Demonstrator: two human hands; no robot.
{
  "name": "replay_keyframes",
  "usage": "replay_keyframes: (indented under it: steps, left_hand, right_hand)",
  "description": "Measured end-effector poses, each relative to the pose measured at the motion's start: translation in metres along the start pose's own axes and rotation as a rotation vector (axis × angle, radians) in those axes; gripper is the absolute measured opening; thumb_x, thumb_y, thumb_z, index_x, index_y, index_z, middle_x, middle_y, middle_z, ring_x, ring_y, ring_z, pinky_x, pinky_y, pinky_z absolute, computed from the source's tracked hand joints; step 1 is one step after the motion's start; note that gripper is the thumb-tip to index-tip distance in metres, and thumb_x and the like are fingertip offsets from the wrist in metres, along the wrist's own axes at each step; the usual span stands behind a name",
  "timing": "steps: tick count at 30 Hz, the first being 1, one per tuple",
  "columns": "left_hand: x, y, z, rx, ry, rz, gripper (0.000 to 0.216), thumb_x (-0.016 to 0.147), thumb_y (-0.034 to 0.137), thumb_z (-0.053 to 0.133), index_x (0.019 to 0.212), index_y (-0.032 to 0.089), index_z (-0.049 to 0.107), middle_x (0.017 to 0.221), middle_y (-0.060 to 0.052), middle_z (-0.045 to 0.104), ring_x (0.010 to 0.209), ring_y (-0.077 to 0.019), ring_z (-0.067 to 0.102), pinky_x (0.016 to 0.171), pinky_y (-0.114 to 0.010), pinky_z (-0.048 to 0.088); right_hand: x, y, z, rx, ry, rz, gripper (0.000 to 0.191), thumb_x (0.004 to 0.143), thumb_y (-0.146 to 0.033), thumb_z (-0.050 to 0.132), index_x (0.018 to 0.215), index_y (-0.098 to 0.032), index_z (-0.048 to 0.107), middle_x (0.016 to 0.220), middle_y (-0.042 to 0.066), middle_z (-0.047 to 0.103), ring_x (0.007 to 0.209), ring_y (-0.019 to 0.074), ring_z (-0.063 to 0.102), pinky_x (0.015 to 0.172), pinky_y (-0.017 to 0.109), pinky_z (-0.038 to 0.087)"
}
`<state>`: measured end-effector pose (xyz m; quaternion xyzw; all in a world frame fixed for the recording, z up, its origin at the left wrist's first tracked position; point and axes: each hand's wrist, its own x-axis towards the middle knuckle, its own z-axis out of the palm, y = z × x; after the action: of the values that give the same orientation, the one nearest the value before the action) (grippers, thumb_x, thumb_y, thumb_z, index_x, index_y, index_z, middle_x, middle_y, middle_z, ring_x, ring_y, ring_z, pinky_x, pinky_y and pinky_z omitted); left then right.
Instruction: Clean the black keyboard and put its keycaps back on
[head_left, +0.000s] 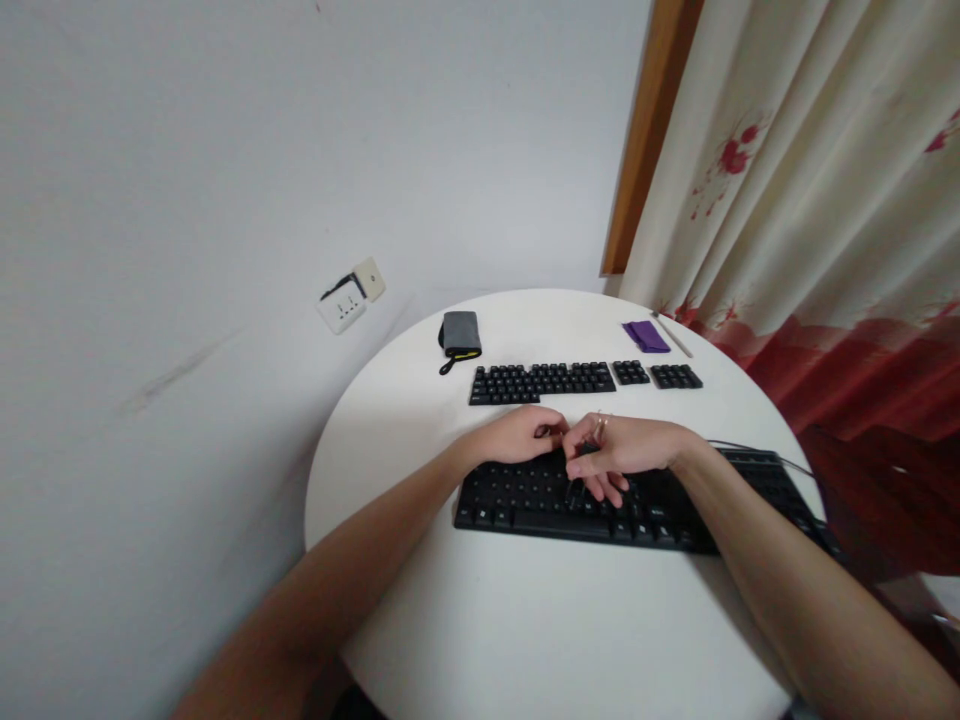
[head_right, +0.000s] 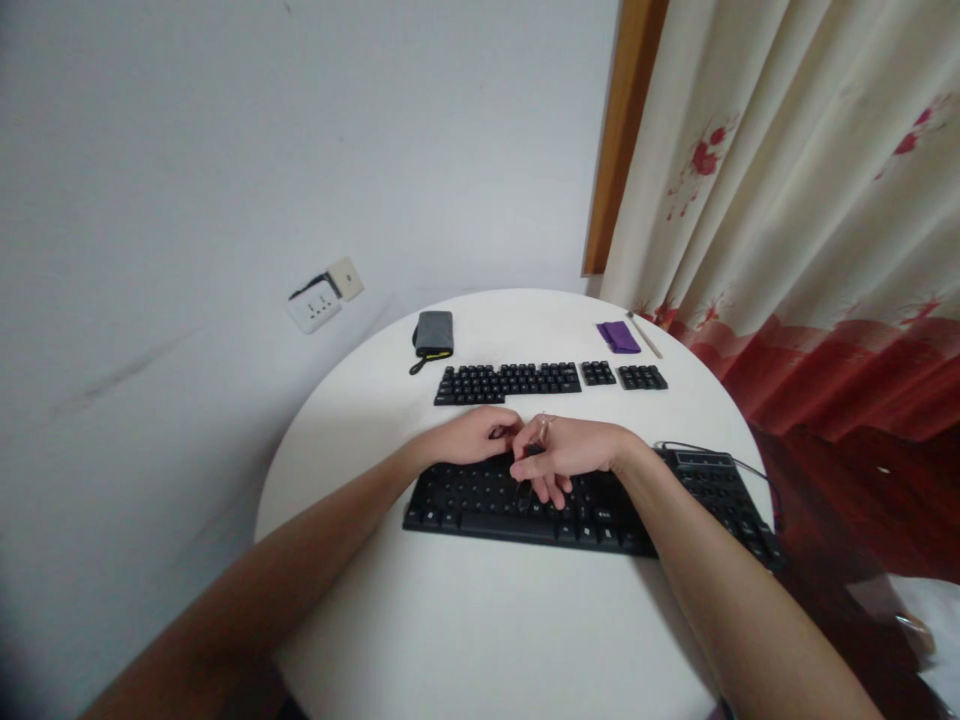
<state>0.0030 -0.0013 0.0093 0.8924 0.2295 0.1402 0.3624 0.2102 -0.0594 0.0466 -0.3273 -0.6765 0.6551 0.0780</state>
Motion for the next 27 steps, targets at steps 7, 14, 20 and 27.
replay_keyframes:
  steps: [7,14,20,27]
  left_hand:
    - [0.003,-0.005,-0.001,-0.131,0.537,-0.002,0.032,0.103,0.036,0.041,0.11,0.017,0.066,0.102,-0.007,0.07,0.092,-0.0179,0.063,0.082,-0.03,0.047]
    - [0.003,-0.004,-0.002,0.052,0.552,0.066,0.028,0.078,0.033,0.08,0.099,0.018,0.07,0.098,-0.005,0.068,0.089,-0.018,0.061,0.071,-0.027,0.046]
    - [0.004,-0.004,0.002,0.113,0.607,0.092,0.02,0.086,0.024,0.073,0.105,0.019,0.069,0.097,-0.005,0.071,0.092,-0.0185,0.063,0.077,-0.03,0.049]
    - [0.002,-0.006,0.004,0.286,0.628,0.11,0.022,0.093,0.026,0.065,0.115,0.02,0.064,0.107,-0.007,0.068,0.1,-0.0193,0.063,0.089,-0.034,0.051]
  right_hand:
    - [-0.001,-0.005,-0.016,-0.032,0.647,-0.18,0.031,0.08,-0.047,0.072,0.08,-0.017,0.063,0.061,0.0,0.066,0.046,0.01,0.06,0.04,0.019,0.039]
    - [0.011,-0.001,-0.013,-0.072,0.779,-0.227,0.027,0.077,-0.042,0.075,0.082,-0.015,0.07,0.06,0.002,0.065,0.048,0.012,0.058,0.041,0.022,0.039]
    - [0.024,0.005,-0.014,-0.083,0.929,-0.279,0.033,0.079,-0.047,0.071,0.085,-0.015,0.072,0.065,0.004,0.066,0.056,0.0136,0.057,0.046,0.024,0.043]
    - [0.03,0.011,-0.012,0.065,0.918,-0.269,0.043,0.082,-0.057,0.065,0.09,-0.015,0.071,0.083,0.01,0.073,0.08,0.0201,0.067,0.071,0.033,0.056]
